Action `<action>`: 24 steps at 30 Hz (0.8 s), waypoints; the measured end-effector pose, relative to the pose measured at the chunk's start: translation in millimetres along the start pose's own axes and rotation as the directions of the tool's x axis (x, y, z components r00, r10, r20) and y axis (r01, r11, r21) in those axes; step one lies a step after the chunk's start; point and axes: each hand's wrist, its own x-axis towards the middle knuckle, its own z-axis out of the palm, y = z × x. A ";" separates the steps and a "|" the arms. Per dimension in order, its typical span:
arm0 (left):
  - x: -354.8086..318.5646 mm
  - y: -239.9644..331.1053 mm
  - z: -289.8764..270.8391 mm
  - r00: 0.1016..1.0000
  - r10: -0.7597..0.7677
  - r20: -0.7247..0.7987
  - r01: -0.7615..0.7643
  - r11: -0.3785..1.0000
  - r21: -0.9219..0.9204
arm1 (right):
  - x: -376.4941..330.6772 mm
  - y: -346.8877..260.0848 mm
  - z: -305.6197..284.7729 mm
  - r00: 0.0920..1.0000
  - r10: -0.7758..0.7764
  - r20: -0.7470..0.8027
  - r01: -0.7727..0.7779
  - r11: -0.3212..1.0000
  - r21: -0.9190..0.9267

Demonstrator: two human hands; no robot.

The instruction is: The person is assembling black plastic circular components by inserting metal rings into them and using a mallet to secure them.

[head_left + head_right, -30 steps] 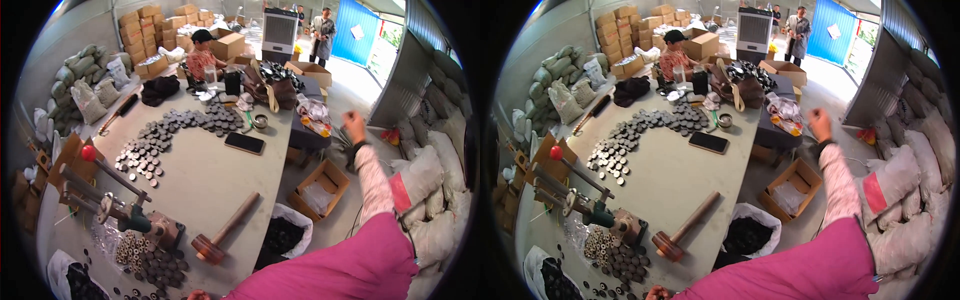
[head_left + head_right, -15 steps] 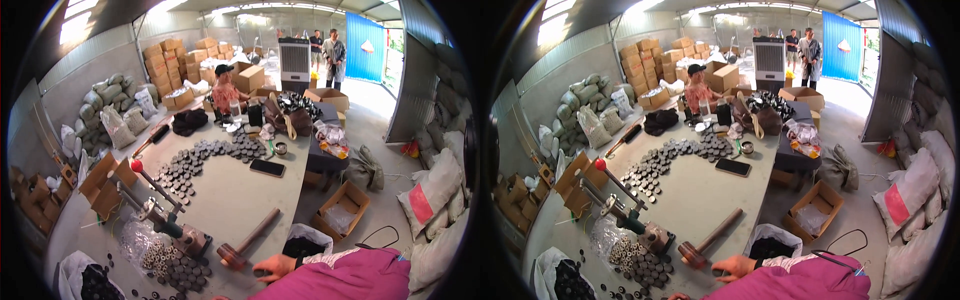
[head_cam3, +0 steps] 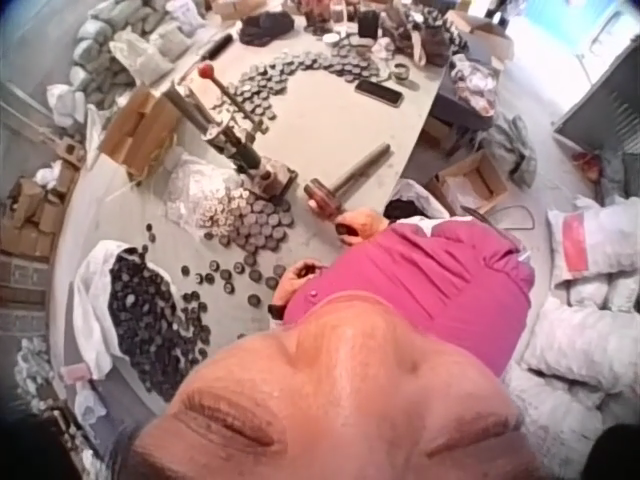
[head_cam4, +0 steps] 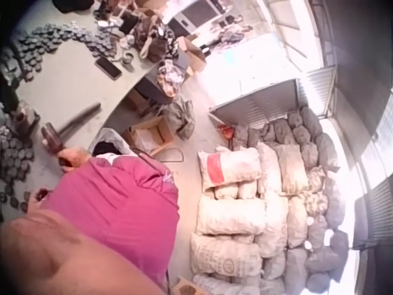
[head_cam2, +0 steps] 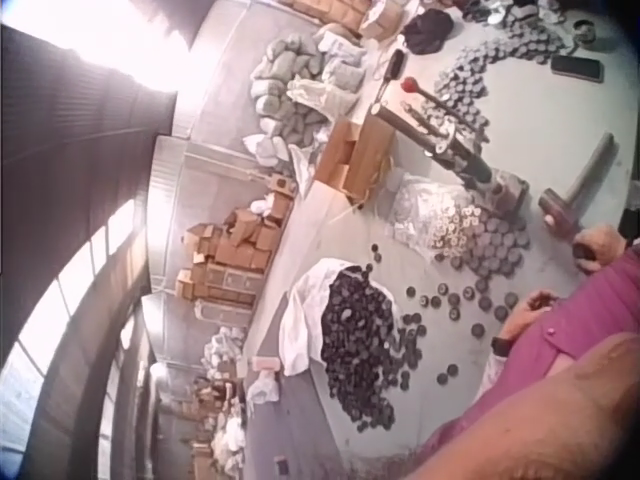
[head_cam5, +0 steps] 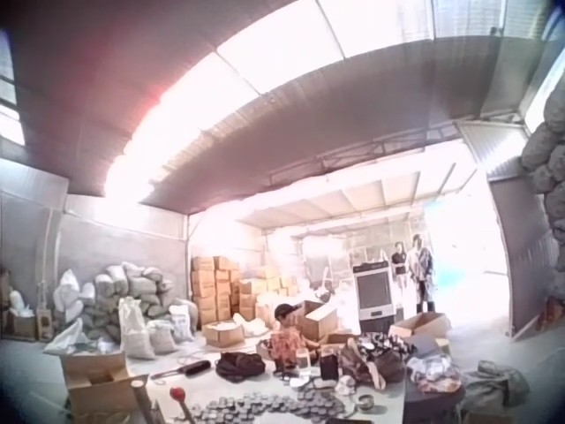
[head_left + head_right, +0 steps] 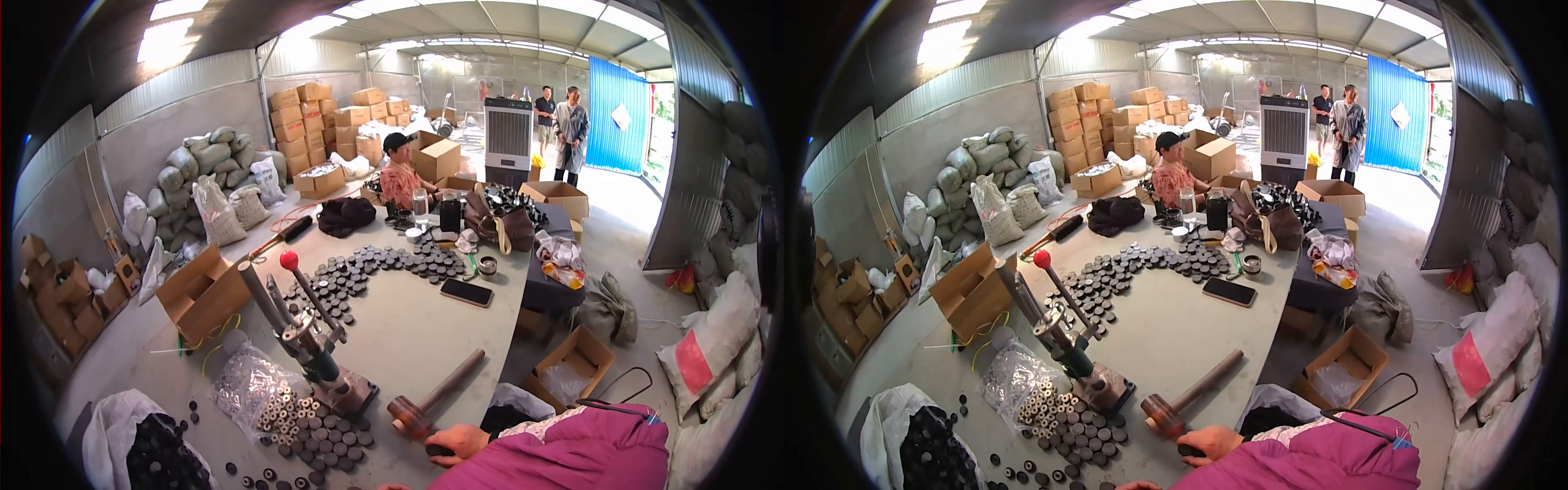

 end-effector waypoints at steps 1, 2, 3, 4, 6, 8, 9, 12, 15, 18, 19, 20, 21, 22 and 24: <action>1.4 -2.1 -4.0 1.000 -0.009 0.000 0.009 0.999 0.054 | 1.2 1.1 0.0 1.000 -0.001 0.008 0.001 1.000 -0.001; 2.2 -5.3 -3.9 0.999 -0.016 -0.028 0.017 0.999 0.032 | 2.1 -1.3 0.3 1.000 -0.007 -0.004 0.007 1.000 -0.012; -0.7 -6.9 -4.5 0.999 -0.023 -0.031 0.024 0.999 0.028 | 0.9 -1.9 2.1 1.000 -0.002 -0.001 0.002 1.000 -0.006; -3.2 -7.1 -4.7 0.998 -0.046 -0.033 0.046 0.999 0.027 | -0.6 -1.8 4.4 1.000 -0.009 0.005 0.009 1.000 -0.026; -0.5 -5.0 -5.4 0.997 -0.070 -0.028 0.071 0.997 0.026 | -0.4 0.5 3.3 1.000 -0.011 0.009 0.012 0.999 -0.050; -1.3 -7.0 -7.4 0.993 -0.104 -0.059 0.105 0.994 0.013 | -0.9 -0.5 4.5 1.000 0.000 0.019 0.001 0.999 -0.042; -0.6 -6.6 -8.3 0.992 -0.110 -0.061 0.110 0.994 0.010 | -0.1 0.0 3.4 1.000 0.004 0.021 -0.003 0.999 -0.037; -0.6 -0.7 -3.8 0.987 -0.125 -0.099 0.128 0.991 0.032 | -0.1 -0.8 1.8 1.000 -0.013 0.005 0.013 0.998 -0.063; -0.4 5.1 -1.4 0.983 -0.147 -0.110 0.147 0.989 -0.012 | 2.4 -2.0 -1.5 1.000 0.004 0.024 -0.002 0.997 -0.076; 0.0 0.0 -4.0 0.982 -0.141 -0.123 0.140 0.990 -0.016 | 1.3 0.4 0.7 1.000 -0.008 0.027 0.010 0.997 -0.077; 0.3 -2.0 -5.4 0.983 -0.131 -0.127 0.129 0.991 -0.025 | 1.2 2.5 1.9 0.999 -0.019 0.031 0.022 0.994 -0.108; 0.5 -2.3 -6.8 0.983 -0.135 -0.128 0.132 0.991 -0.029 | 1.5 4.3 2.5 0.999 -0.016 0.035 0.019 0.994 -0.105; 0.0 0.0 -6.0 0.983 -0.128 -0.135 0.127 0.992 -0.016 | 1.5 4.0 3.2 0.999 -0.016 0.039 0.020 0.994 -0.109; 0.1 1.6 -5.3 0.982 -0.121 -0.141 0.122 0.992 -0.001 | 1.6 3.9 3.4 0.999 -0.017 0.043 0.022 0.993 -0.114; 0.6 2.8 -5.2 0.980 -0.135 -0.145 0.132 0.991 -0.025 | 3.6 2.2 1.5 0.999 -0.001 0.046 0.006 0.994 -0.107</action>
